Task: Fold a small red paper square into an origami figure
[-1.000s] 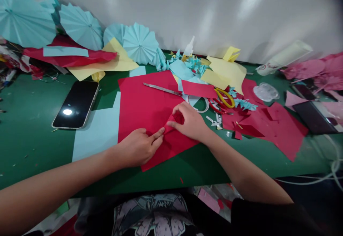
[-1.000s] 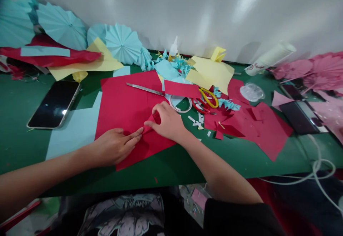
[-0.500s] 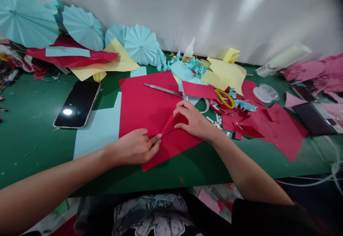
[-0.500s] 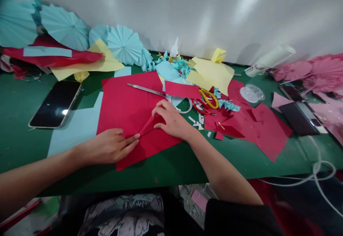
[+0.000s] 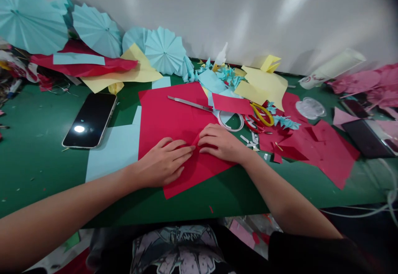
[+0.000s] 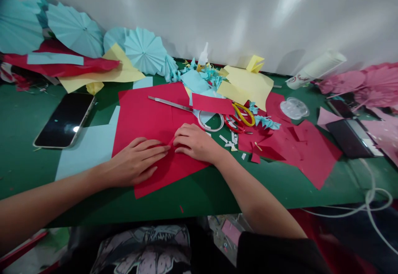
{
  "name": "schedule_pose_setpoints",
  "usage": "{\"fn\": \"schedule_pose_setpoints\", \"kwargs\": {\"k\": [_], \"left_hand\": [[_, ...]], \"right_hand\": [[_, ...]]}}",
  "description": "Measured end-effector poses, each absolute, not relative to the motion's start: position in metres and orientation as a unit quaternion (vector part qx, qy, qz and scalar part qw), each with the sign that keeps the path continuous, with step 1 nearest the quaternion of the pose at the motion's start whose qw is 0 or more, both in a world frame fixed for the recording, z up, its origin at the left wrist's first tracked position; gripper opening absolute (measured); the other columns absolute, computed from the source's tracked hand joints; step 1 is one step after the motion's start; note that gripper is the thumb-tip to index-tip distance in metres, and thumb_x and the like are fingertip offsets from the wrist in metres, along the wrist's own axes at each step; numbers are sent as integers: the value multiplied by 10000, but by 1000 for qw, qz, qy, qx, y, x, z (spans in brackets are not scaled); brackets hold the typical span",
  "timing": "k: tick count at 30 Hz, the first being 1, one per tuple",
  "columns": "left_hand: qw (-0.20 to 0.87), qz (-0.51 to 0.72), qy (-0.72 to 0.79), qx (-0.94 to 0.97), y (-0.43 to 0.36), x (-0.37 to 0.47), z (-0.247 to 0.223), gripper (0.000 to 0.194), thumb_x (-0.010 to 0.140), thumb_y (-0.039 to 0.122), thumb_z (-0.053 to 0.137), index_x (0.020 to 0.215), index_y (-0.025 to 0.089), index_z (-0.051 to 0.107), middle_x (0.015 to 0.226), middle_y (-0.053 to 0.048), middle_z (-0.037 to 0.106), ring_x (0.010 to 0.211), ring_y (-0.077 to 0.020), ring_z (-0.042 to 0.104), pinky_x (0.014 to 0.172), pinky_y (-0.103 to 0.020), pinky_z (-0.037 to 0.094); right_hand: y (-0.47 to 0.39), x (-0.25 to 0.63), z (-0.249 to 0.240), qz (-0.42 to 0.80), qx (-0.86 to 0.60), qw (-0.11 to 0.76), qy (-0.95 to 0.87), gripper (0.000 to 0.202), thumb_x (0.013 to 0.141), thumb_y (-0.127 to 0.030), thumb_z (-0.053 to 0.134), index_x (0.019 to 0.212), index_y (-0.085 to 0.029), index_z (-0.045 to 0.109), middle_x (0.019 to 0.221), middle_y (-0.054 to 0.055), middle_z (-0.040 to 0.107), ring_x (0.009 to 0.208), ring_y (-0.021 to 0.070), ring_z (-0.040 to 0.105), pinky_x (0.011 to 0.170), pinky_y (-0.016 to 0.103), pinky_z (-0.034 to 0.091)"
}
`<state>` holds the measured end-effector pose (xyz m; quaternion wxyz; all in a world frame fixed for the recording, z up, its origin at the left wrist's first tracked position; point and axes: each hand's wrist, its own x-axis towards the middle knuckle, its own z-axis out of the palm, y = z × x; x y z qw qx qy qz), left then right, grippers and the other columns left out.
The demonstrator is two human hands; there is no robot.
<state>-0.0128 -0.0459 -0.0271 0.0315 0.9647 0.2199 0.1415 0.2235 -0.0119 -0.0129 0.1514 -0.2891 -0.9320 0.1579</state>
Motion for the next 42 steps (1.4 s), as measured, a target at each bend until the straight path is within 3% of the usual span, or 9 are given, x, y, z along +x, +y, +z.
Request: {"fn": "schedule_pose_setpoints", "kwargs": {"k": [3, 13, 19, 26, 34, 42], "left_hand": [[69, 124, 222, 965, -46, -15, -29, 355, 903, 248, 371, 1198, 120, 521, 1275, -83, 536, 1193, -236, 431, 975, -406, 311], [115, 135, 214, 961, -41, -16, -24, 262, 878, 190, 379, 1057, 113, 555, 1196, -105, 586, 1148, -235, 478, 997, -425, 287], [92, 191, 219, 952, -40, -15, -26, 241, 871, 143, 376, 993, 126, 582, 1043, -96, 645, 1057, -217, 531, 976, -414, 301], [76, 187, 204, 958, -41, -15, -26, 325, 867, 155, 403, 1154, 150, 557, 1053, -64, 653, 1069, -220, 515, 985, -425, 286], [90, 215, 217, 948, -42, -14, -26, 278, 858, 146, 424, 1051, 148, 624, 946, -58, 678, 1027, -209, 545, 978, -432, 305], [87, 210, 215, 950, -43, -13, -26, 248, 848, 146, 436, 982, 156, 645, 919, -62, 658, 1010, -209, 546, 974, -443, 299]], "right_hand": [[-12, 224, -14, 149, -287, 151, -934, 193, 865, -332, 503, 892, -185, 624, 976, 76, 614, 935, 184, 521, 852, 365, 411], [-8, 227, -18, 159, -250, 170, -940, 206, 893, -274, 460, 918, -172, 637, 921, 75, 628, 905, 173, 538, 827, 354, 429], [-11, 220, -19, 165, -304, 188, -919, 219, 893, -284, 454, 805, -183, 628, 870, 71, 608, 841, 176, 526, 776, 354, 422], [-14, 212, -21, 198, -361, 190, -891, 192, 890, -283, 461, 781, -173, 575, 838, 59, 581, 798, 168, 506, 746, 332, 390], [-16, 206, -22, 230, -438, 203, -845, 231, 852, -381, 511, 761, -170, 533, 861, 62, 538, 817, 175, 510, 737, 325, 406], [-18, 202, -19, 262, -486, 221, -804, 184, 803, -309, 586, 701, -178, 507, 849, 40, 508, 777, 153, 519, 704, 305, 424]]}}
